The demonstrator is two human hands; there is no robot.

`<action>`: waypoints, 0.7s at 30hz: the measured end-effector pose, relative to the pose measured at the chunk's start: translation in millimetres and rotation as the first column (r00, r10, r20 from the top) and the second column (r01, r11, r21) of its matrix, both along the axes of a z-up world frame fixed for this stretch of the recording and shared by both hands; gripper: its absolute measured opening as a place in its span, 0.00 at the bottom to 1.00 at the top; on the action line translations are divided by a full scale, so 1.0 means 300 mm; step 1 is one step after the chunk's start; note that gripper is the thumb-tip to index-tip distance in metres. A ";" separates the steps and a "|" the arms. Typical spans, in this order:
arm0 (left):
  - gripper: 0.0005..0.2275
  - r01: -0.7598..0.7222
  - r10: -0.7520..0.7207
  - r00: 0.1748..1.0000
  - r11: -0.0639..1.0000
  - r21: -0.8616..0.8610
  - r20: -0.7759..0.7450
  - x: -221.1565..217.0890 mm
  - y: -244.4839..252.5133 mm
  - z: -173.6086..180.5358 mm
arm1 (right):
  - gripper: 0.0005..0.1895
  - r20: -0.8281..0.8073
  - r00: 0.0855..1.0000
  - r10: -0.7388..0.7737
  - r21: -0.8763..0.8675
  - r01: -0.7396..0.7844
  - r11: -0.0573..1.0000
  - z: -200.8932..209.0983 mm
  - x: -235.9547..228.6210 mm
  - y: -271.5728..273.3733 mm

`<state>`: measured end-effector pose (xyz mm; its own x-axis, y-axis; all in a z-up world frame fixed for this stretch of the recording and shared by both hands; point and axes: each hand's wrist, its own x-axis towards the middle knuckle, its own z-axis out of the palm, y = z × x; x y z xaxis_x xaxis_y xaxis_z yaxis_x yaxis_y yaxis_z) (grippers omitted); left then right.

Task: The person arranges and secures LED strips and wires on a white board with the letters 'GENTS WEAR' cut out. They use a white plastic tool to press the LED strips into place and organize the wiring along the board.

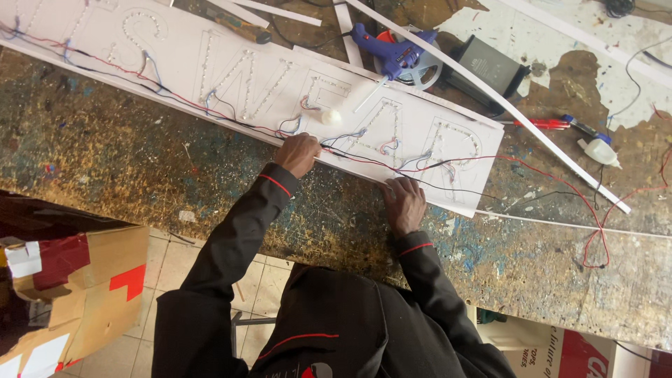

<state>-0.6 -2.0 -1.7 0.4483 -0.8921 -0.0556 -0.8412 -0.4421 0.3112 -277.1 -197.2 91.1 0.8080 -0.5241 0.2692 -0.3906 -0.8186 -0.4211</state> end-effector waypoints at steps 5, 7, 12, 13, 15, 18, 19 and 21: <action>0.05 0.052 -0.060 0.994 0.994 -0.093 -0.093 -0.185 -0.098 0.147 | 0.11 0.074 0.997 -0.003 -0.055 0.007 0.998 -0.062 0.002 -0.018; 0.04 0.108 -0.114 0.991 0.991 -0.076 -0.072 -0.238 -0.140 0.108 | 0.11 0.080 0.997 -0.005 -0.064 0.011 0.998 -0.081 -0.003 -0.019; 0.01 0.237 -0.222 0.968 0.963 -0.125 0.120 -0.258 -0.185 0.001 | 0.10 0.088 0.996 0.024 -0.018 -0.023 1.000 -0.053 -0.009 -0.019; 0.01 0.236 -0.222 0.968 0.964 -0.123 0.115 -0.272 -0.180 0.011 | 0.10 0.084 0.996 0.024 -0.015 -0.023 1.000 -0.047 -0.017 -0.018; 0.01 0.220 -0.203 0.968 0.970 -0.108 0.145 -0.278 -0.175 0.037 | 0.10 0.076 0.997 0.025 0.005 -0.025 1.000 -0.033 -0.012 -0.019; 0.03 0.173 -0.158 0.982 0.973 -0.152 0.102 -0.304 -0.162 0.102 | 0.11 0.066 0.998 0.020 0.008 -0.020 1.000 -0.043 -0.012 -0.018; 0.03 0.173 -0.160 0.982 0.973 -0.150 0.098 -0.316 -0.159 0.101 | 0.11 0.062 0.998 0.018 0.011 -0.019 1.000 -0.057 -0.017 -0.024; 0.03 0.152 -0.135 0.986 0.969 -0.193 0.095 -0.332 -0.160 0.104 | 0.11 0.056 0.997 0.045 -0.004 -0.045 0.999 -0.082 -0.021 -0.039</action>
<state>-100.2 -49.9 29.6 0.3105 -0.9369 0.1608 -0.9173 -0.2510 0.3091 -283.5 -208.9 66.4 0.8143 -0.4866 0.3166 -0.3290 -0.8361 -0.4389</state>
